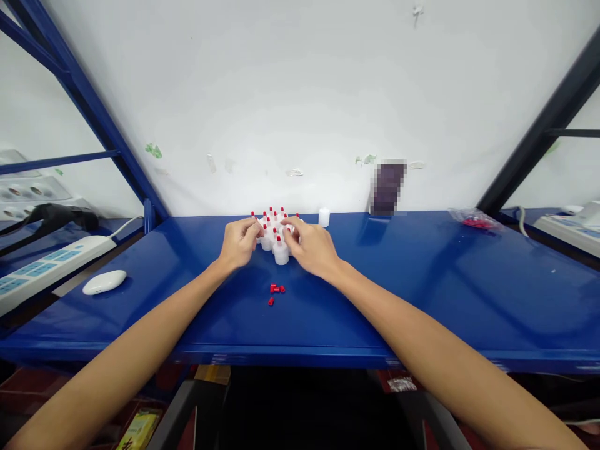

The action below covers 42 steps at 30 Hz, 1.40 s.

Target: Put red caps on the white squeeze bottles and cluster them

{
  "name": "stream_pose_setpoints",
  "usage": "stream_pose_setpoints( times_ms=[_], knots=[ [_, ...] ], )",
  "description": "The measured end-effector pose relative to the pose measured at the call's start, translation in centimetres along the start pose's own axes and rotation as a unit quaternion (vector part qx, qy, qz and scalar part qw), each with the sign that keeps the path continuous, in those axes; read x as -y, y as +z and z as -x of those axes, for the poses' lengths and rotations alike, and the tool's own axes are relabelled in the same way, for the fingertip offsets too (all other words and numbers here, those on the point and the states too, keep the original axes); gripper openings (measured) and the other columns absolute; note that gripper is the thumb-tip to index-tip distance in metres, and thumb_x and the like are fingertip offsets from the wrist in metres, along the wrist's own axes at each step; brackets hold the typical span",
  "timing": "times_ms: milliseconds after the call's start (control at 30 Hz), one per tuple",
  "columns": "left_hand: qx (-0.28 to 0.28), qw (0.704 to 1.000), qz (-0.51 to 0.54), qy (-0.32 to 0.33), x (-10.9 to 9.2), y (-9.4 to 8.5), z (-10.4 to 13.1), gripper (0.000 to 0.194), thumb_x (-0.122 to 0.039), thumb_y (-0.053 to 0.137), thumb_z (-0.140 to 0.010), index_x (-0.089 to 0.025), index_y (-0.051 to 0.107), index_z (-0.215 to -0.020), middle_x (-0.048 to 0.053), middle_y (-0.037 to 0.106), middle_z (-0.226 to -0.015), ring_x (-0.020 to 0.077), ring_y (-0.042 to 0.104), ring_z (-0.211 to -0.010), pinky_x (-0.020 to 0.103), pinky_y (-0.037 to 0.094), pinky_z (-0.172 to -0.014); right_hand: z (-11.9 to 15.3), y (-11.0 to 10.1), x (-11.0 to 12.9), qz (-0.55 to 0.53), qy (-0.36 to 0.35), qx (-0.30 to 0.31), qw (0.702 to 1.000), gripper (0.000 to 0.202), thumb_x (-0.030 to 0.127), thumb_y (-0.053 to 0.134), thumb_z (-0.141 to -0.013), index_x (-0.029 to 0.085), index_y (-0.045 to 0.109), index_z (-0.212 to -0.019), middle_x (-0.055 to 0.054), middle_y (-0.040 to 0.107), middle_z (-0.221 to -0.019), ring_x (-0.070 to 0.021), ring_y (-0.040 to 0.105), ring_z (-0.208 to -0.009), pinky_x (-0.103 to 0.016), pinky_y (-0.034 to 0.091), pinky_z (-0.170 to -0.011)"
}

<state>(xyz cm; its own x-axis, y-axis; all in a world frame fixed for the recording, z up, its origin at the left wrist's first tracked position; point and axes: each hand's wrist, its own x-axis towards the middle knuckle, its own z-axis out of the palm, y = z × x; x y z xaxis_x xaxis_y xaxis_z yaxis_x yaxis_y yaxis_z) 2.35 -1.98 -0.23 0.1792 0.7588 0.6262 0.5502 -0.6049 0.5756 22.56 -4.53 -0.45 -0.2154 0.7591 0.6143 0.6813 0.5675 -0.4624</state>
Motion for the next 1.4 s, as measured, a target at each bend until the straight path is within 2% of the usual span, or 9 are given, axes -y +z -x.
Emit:
stream_pose_setpoints(
  times_ms=[133,233,367,600,733,833,967,1133,1400],
  knots=[
    [-0.003,1.0,-0.025,0.003,-0.1,0.2,0.0,0.032,-0.031,0.043,-0.084,-0.016,0.058,-0.06,0.001,0.054,-0.058,0.0136,0.049,-0.058,0.028,0.035,-0.061,-1.2,-0.9,-4.2,0.083,0.044,-0.125,0.988,0.038,0.024,0.043,-0.093,0.019,0.065,-0.124,-0.011,0.069,-0.106,-0.0252,0.066,-0.094,-0.039,0.05,-0.088],
    [0.004,1.0,-0.023,-0.008,-0.2,0.1,0.1,0.033,-0.032,0.042,-0.085,-0.017,0.058,-0.06,0.0,0.051,-0.054,0.0143,0.049,-0.057,0.028,0.036,-0.061,-1.8,-1.1,-7.9,0.174,0.101,-0.035,0.979,0.051,0.031,0.044,-0.093,0.021,0.055,-0.142,-0.02,0.047,-0.149,-0.0383,0.053,-0.128,-0.056,0.043,-0.103],
    [0.025,0.999,-0.019,0.019,-0.3,0.0,0.1,0.036,-0.034,0.039,-0.087,-0.017,0.062,-0.065,0.003,0.061,-0.065,0.0163,0.056,-0.066,0.028,0.04,-0.068,-2.0,-0.8,-10.2,0.207,0.119,0.096,0.966,0.059,0.037,0.04,-0.097,0.026,0.039,-0.154,-0.014,0.026,-0.165,-0.0406,0.029,-0.148,-0.064,0.033,-0.112],
    [0.038,0.997,-0.037,-0.05,0.0,0.1,-0.1,0.039,-0.035,0.037,-0.09,-0.018,0.065,-0.068,0.002,0.064,-0.064,0.0173,0.059,-0.067,0.028,0.04,-0.068,-1.7,-1.0,-10.0,0.164,0.098,0.056,0.98,0.048,0.024,0.052,-0.087,0.022,0.055,-0.135,-0.015,0.052,-0.135,-0.0295,0.063,-0.108,-0.044,0.051,-0.096],
    [0.025,0.998,0.006,-0.055,0.1,0.2,0.0,0.04,-0.038,0.035,-0.093,-0.017,0.062,-0.071,0.001,0.062,-0.063,0.0148,0.057,-0.059,0.026,0.041,-0.059,-1.7,-1.0,-10.4,0.131,0.085,0.037,0.987,0.047,0.018,0.058,-0.08,0.021,0.059,-0.128,-0.012,0.054,-0.118,-0.0239,0.063,-0.092,-0.04,0.053,-0.089],
    [0.024,0.998,0.052,-0.041,-0.3,0.2,0.3,0.042,-0.044,0.033,-0.097,-0.017,0.063,-0.087,0.0,0.061,-0.066,0.0116,0.053,-0.05,0.024,0.039,-0.051,-2.0,-1.0,-8.9,0.061,0.063,-0.051,0.995,0.043,0.02,0.06,-0.081,0.019,0.061,-0.124,-0.011,0.054,-0.115,-0.0221,0.062,-0.089,-0.041,0.055,-0.088],
    [0.056,0.983,0.176,-0.015,-1.4,0.3,0.8,0.045,-0.053,0.033,-0.097,-0.019,0.055,-0.117,-0.002,0.061,-0.071,0.0087,0.047,-0.039,0.023,0.036,-0.043,-1.4,-1.0,-3.2,-0.059,-0.062,-0.171,0.982,0.041,0.021,0.059,-0.083,0.024,0.059,-0.124,-0.01,0.054,-0.122,-0.0248,0.059,-0.109,-0.04,0.057,-0.086],
    [0.094,0.958,0.269,-0.005,-2.7,0.6,1.2,0.053,-0.057,0.035,-0.093,-0.022,0.041,-0.133,0.002,0.063,-0.079,0.0104,0.049,-0.042,0.025,0.037,-0.042,0.9,0.5,3.1,-0.121,-0.174,-0.128,0.969,0.04,0.019,0.063,-0.086,0.026,0.059,-0.125,-0.009,0.058,-0.119,-0.0242,0.059,-0.114,-0.043,0.052,-0.099],
    [0.082,0.949,0.304,-0.014,-2.2,0.9,0.8,0.051,-0.059,0.038,-0.09,-0.019,0.053,-0.118,0.006,0.063,-0.086,0.0155,0.056,-0.061,0.028,0.045,-0.055,1.5,2.2,3.2,-0.123,-0.173,-0.075,0.974,0.04,0.021,0.061,-0.09,0.027,0.062,-0.129,-0.011,0.048,-0.13,-0.0255,0.055,-0.117,-0.048,0.051,-0.1]
  ],
)
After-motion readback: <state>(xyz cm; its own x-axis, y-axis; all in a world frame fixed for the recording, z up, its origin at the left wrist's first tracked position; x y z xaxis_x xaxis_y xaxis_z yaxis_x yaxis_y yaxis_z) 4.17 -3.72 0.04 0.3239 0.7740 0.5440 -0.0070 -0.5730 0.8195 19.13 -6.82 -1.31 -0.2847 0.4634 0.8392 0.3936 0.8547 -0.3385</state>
